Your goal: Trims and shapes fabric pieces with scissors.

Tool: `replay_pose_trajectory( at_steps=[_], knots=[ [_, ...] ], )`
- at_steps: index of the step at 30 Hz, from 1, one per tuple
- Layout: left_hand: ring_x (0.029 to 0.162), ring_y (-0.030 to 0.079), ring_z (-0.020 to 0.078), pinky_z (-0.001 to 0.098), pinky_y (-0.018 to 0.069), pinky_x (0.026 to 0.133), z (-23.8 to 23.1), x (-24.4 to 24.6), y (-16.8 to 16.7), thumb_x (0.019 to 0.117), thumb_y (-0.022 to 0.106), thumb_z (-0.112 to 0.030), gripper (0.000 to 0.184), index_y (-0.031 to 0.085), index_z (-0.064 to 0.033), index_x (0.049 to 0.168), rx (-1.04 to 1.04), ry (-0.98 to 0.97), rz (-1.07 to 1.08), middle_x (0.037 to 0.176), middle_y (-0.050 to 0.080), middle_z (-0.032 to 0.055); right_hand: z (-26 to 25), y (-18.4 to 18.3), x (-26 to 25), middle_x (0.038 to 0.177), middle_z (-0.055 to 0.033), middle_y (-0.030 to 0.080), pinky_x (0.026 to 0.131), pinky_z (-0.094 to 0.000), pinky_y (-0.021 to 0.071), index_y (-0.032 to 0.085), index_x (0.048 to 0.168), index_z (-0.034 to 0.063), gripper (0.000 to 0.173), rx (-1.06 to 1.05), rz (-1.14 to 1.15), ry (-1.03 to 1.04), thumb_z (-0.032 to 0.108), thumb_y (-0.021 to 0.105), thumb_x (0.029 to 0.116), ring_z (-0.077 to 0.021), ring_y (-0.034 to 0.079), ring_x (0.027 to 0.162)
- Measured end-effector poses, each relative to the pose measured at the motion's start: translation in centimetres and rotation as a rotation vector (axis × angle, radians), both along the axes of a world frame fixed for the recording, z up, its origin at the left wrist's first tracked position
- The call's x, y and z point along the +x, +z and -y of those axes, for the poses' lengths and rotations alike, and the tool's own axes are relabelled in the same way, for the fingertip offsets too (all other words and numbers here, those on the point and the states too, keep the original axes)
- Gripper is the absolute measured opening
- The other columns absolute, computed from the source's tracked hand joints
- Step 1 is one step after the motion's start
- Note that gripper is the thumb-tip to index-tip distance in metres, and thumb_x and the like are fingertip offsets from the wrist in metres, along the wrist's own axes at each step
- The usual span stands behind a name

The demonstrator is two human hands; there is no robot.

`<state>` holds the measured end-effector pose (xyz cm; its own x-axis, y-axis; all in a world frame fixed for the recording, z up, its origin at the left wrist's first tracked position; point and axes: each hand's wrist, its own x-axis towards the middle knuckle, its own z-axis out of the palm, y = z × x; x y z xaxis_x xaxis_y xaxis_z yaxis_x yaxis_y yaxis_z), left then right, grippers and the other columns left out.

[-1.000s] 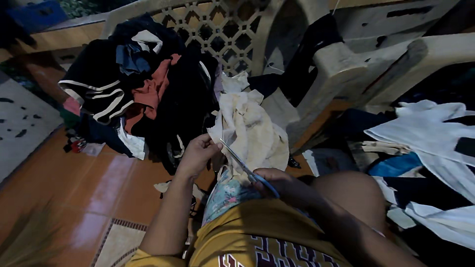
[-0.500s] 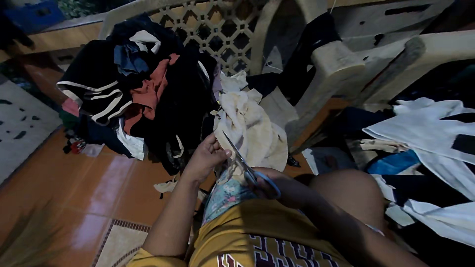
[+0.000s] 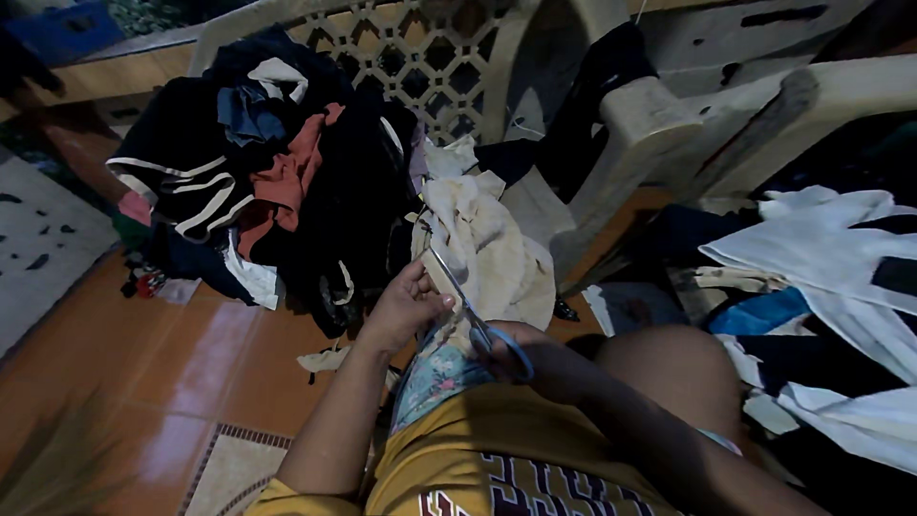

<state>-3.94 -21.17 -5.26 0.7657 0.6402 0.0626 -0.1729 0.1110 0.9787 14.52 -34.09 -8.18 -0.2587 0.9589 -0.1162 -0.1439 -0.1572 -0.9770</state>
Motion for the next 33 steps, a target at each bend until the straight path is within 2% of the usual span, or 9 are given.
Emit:
replay_pose_trajectory(
  at_steps=[2,7,13,17,21,23,26,31,33],
  knots=[
    [0.087,0.067,0.0036,0.0229,0.0567,0.081,0.2,0.2,-0.2,0.0891,0.064,0.001,0.062,0.036,-0.001,0.144,-0.001,-0.03,-0.005,0.101,0.069,-0.0039,-0.1,0.0,-0.1,0.068,0.0153,0.055,0.053,-0.0114,0.0408,0.059,0.091,0.0215,0.048,0.002,-0.022,-0.004,0.067,0.071,0.0818,0.0055,0.049,0.056],
    [0.09,0.068,0.0053,0.0252,0.0572,0.085,0.0,0.4,-0.7,0.0891,0.065,0.002,0.062,0.035,-0.0009,0.144,-0.028,-0.058,0.049,0.103,0.069,-0.0026,-0.1,0.0,-0.4,0.069,0.0149,0.056,0.053,-0.0111,0.041,0.059,0.092,0.021,0.055,-0.012,-0.018,-0.029,0.072,0.072,0.0776,0.0056,0.049,0.057],
    [0.094,0.068,0.0058,0.0259,0.0566,0.088,-0.1,0.3,-0.6,0.0899,0.064,0.003,0.058,0.038,-0.0015,0.142,-0.022,-0.061,0.041,0.107,0.069,-0.0018,-0.1,-0.1,-1.4,0.068,0.0145,0.055,0.051,-0.0116,0.0401,0.058,0.092,0.0193,0.048,-0.012,-0.009,-0.087,0.066,0.068,0.085,0.0051,0.048,0.055],
    [0.094,0.068,0.0062,0.0262,0.057,0.089,-0.3,0.0,-0.8,0.0899,0.064,0.003,0.061,0.037,0.0001,0.145,-0.019,-0.054,0.022,0.108,0.07,-0.001,-0.2,-0.2,-1.6,0.066,0.0142,0.054,0.05,-0.0121,0.0398,0.058,0.089,0.0196,0.048,-0.034,0.013,-0.097,0.067,0.068,0.085,0.0043,0.048,0.054],
    [0.096,0.068,0.0058,0.0254,0.0566,0.089,-0.4,-0.5,-0.5,0.0899,0.063,0.003,0.045,0.048,-0.0005,0.132,-0.018,-0.06,-0.054,0.107,0.071,-0.001,-0.3,-0.3,-1.5,0.067,0.0131,0.054,0.051,-0.0125,0.04,0.058,0.09,0.019,0.04,-0.065,0.018,-0.061,0.058,0.064,0.0913,0.0038,0.048,0.054],
    [0.095,0.068,0.0051,0.0249,0.0563,0.088,-0.6,-0.8,-0.5,0.0899,0.063,0.002,0.04,0.051,-0.0014,0.128,-0.01,-0.086,-0.065,0.106,0.071,-0.0019,-0.3,-0.3,-1.5,0.067,0.0132,0.055,0.051,-0.0121,0.0398,0.058,0.089,0.0193,0.042,-0.07,0.009,-0.036,0.06,0.064,0.0903,0.0042,0.048,0.054],
    [0.095,0.068,0.0044,0.0245,0.056,0.088,-0.7,-1.0,-0.6,0.0898,0.063,0.002,0.04,0.05,-0.0016,0.128,0.001,-0.11,-0.07,0.107,0.07,-0.0024,-0.3,-0.4,-1.5,0.069,0.0132,0.057,0.052,-0.0121,0.0409,0.059,0.091,0.0189,0.046,-0.08,-0.004,-0.006,0.065,0.064,0.0883,0.0043,0.05,0.055],
    [0.095,0.068,0.0045,0.0245,0.0562,0.088,-0.6,-0.8,-0.7,0.089,0.062,0.003,0.052,0.043,0.0012,0.137,0.005,-0.153,-0.086,0.11,0.07,-0.0017,-0.4,-0.7,-1.4,0.072,0.0127,0.056,0.051,-0.0115,0.0402,0.057,0.097,0.0175,0.065,-0.076,-0.059,0.018,0.08,0.063,0.0796,0.004,0.048,0.056],
    [0.096,0.068,0.0046,0.0248,0.0561,0.089,-0.6,-0.8,-0.9,0.0892,0.062,0.004,0.052,0.042,0.0014,0.138,-0.004,-0.168,-0.068,0.109,0.07,-0.0018,-0.4,-0.8,-1.4,0.072,0.0124,0.055,0.052,-0.0114,0.0401,0.057,0.097,0.0177,0.063,-0.072,-0.076,0.011,0.078,0.062,0.0814,0.0037,0.048,0.056]
  ],
)
